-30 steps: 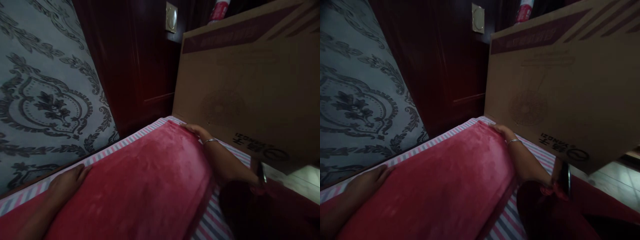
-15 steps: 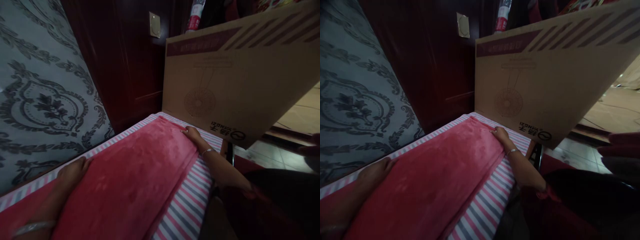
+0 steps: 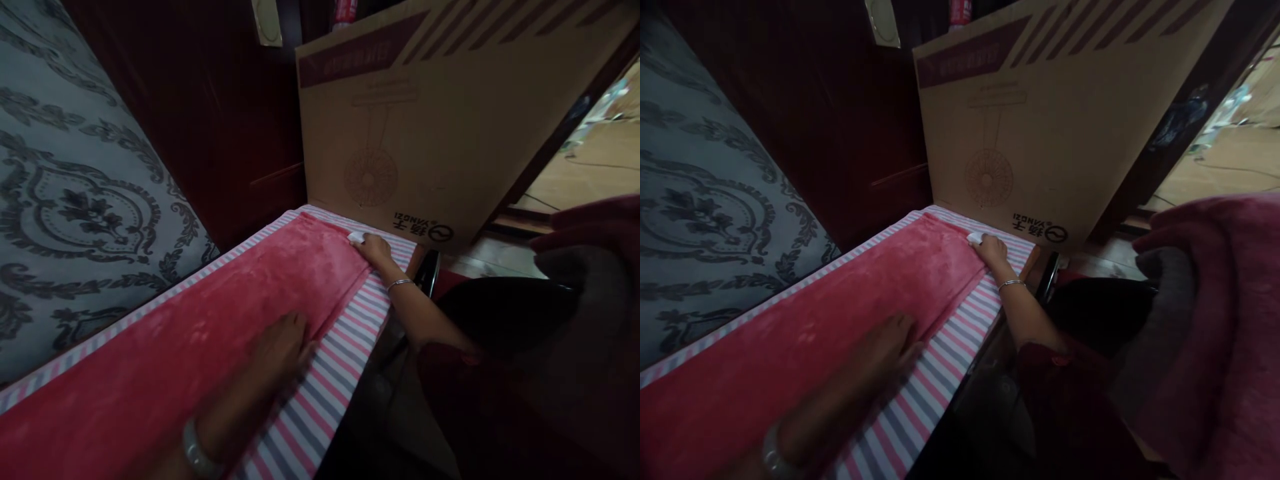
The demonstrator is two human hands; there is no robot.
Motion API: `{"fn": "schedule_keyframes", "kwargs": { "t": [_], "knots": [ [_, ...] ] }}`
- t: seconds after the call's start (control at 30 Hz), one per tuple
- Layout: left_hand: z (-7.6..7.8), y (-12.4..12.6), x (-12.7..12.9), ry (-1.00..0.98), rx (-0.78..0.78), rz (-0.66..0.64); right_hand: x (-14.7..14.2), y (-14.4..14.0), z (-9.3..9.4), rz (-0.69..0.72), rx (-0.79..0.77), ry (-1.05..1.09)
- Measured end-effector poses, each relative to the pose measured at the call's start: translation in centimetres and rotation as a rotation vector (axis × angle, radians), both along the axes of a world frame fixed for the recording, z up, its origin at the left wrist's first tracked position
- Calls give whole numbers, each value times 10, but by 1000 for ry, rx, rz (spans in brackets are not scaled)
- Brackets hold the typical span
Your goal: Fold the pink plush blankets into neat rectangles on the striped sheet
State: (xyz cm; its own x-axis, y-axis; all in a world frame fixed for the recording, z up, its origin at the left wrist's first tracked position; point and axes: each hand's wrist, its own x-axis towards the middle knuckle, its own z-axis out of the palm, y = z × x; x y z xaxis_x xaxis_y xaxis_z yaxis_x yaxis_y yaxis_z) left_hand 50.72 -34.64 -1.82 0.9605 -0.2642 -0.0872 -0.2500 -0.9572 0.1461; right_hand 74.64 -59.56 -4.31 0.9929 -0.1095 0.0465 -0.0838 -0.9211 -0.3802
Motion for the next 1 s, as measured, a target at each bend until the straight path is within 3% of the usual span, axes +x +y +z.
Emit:
{"fn": "schedule_keyframes", "kwargs": {
  "t": [0.17,0.37,0.57,0.67,0.77,0.87,1.0],
  "knots": [
    [-11,-9,6,59,79,-21,0,-10,-3,25,36,-58],
    [-12,-9,-5,25,104,-88,0,-14,-5,-7,69,-66],
    [-10,13,-21,-127,-152,-91,-20,14,11,-44,70,-179],
    [-11,35,-33,-265,-127,43,-46,43,9,218,27,-377],
    [-16,51,-54,-301,27,256,-71,61,-8,437,-46,-279],
    [-24,55,-75,-199,106,352,-82,62,-25,428,-117,-86],
    [-31,52,-82,-160,107,365,-81,57,-31,420,-159,-73]
  ]
}}
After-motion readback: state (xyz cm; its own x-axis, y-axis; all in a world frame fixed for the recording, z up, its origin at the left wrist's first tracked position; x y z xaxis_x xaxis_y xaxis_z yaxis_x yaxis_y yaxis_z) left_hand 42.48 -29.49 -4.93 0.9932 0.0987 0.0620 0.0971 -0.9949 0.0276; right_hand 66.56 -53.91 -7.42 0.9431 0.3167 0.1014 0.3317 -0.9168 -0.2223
